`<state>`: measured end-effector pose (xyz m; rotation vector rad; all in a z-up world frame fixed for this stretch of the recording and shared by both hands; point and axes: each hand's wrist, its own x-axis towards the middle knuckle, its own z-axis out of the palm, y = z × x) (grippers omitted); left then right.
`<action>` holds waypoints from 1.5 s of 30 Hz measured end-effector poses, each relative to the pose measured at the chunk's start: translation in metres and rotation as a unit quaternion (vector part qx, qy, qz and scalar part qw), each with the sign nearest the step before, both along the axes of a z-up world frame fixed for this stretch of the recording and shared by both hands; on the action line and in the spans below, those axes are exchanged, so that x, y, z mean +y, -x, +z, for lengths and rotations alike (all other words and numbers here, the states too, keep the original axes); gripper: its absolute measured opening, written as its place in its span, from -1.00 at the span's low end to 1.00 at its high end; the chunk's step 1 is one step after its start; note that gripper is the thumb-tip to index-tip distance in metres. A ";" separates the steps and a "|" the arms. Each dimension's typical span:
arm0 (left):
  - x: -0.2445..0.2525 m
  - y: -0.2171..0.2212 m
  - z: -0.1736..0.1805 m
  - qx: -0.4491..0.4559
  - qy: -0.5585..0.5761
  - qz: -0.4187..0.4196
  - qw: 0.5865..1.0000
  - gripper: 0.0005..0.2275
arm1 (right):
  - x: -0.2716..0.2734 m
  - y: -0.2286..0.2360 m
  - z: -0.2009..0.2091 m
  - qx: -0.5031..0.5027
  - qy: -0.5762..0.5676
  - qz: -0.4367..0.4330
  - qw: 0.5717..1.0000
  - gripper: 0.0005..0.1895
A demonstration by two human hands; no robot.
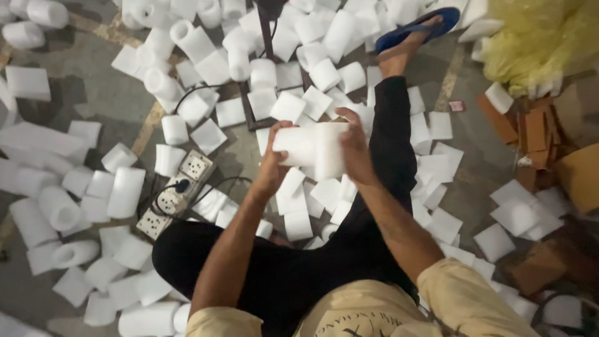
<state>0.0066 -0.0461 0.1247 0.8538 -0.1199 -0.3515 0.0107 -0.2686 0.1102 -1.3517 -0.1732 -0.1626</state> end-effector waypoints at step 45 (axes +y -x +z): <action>0.006 -0.142 0.087 -0.198 -0.393 0.402 0.803 -0.49 | 0.068 -0.155 0.041 0.089 0.015 0.129 0.988 -0.29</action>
